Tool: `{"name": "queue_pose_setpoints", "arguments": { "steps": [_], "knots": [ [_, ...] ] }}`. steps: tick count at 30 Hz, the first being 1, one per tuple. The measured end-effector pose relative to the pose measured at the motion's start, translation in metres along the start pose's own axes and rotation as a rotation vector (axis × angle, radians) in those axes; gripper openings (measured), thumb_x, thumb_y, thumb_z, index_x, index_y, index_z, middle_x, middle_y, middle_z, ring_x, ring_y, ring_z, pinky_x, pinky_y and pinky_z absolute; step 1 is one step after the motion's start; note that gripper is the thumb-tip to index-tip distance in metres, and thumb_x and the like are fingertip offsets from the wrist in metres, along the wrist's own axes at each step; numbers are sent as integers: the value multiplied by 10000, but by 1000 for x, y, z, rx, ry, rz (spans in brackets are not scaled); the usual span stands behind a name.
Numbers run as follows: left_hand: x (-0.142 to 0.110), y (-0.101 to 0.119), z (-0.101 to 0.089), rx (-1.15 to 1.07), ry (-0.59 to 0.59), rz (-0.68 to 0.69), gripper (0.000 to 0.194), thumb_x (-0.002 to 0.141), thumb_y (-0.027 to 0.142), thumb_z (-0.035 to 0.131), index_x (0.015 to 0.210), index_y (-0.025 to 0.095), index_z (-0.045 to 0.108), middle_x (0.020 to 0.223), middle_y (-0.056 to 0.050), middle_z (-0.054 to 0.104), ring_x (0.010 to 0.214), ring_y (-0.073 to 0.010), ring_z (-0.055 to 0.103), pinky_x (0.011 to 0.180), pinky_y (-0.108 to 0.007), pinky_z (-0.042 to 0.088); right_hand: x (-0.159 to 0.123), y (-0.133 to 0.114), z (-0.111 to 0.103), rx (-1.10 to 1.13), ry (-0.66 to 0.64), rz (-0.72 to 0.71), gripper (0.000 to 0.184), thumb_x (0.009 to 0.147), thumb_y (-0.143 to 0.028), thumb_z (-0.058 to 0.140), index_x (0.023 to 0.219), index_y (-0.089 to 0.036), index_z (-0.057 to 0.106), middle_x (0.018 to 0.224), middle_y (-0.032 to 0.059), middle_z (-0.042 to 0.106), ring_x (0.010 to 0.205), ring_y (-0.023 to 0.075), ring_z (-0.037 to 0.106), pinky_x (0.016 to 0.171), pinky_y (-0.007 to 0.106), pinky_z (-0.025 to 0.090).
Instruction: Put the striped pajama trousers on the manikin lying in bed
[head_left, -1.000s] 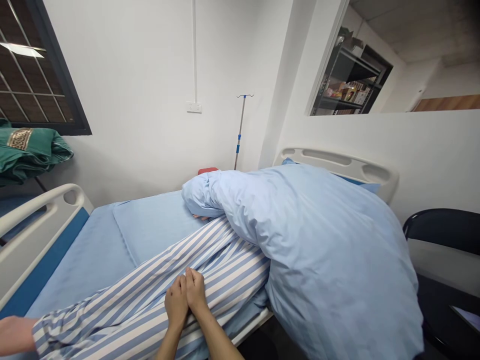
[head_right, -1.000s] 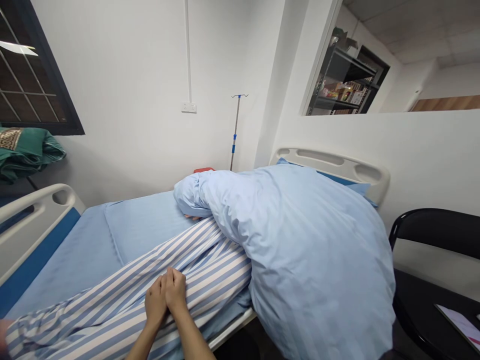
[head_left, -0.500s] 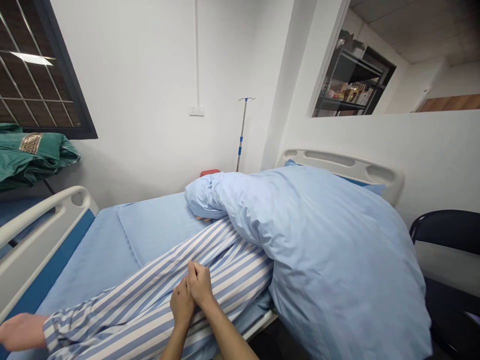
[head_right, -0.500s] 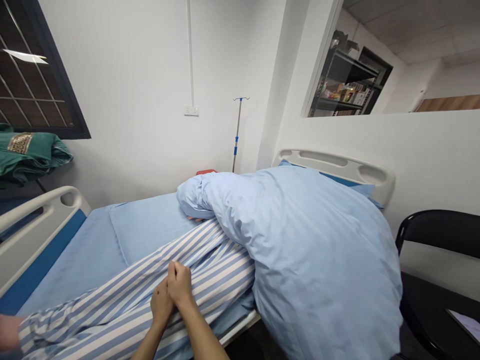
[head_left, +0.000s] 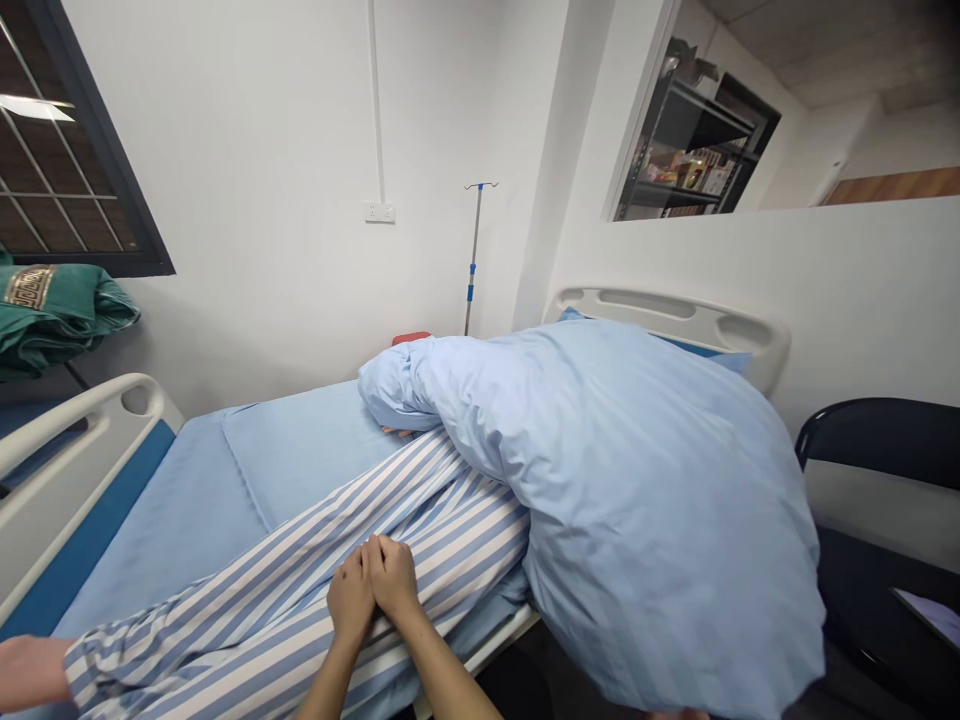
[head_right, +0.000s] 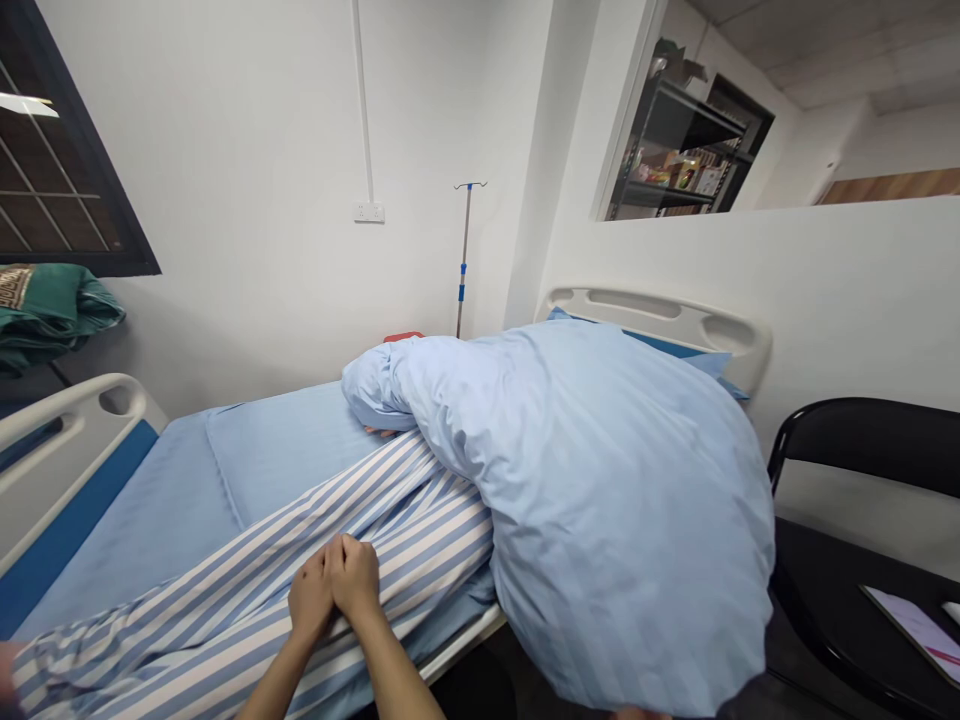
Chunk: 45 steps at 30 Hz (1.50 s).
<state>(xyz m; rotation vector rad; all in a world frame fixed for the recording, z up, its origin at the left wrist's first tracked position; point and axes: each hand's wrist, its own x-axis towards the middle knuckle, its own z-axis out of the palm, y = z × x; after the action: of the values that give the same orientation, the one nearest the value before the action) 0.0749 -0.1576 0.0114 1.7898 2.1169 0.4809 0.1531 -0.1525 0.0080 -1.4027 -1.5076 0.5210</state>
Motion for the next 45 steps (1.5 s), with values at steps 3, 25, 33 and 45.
{"name": "queue_pose_setpoints", "arguments": {
  "steps": [3,25,33,45],
  "knots": [
    [7,4,-6,-255,3,28,355,858,323,297,771,184,612,881,-83,670,804,-177,581,686,-254,379,2,1,0,64,15,16,406,891,-330,337,559,-178,514,526,8,551,510,110,469,519,239,241],
    [-1,12,28,17,164,77,277,857,209,360,926,172,625,868,-59,675,765,-155,606,676,-227,385,7,9,-4,346,56,120,368,868,-373,371,552,-192,320,503,-55,338,503,92,316,494,224,260],
    [-2,13,21,-36,82,-6,341,891,253,283,985,155,595,899,-73,675,832,-183,600,693,-257,369,11,7,-2,191,22,148,377,857,-354,355,520,-192,312,482,-45,342,495,95,327,481,226,232],
    [-9,26,10,-50,38,26,340,878,325,290,808,214,604,823,-48,674,794,-184,590,611,-256,312,24,-6,-40,-134,-60,-50,443,907,-331,286,533,-165,458,494,-16,485,498,84,399,499,227,215]
  ]
}}
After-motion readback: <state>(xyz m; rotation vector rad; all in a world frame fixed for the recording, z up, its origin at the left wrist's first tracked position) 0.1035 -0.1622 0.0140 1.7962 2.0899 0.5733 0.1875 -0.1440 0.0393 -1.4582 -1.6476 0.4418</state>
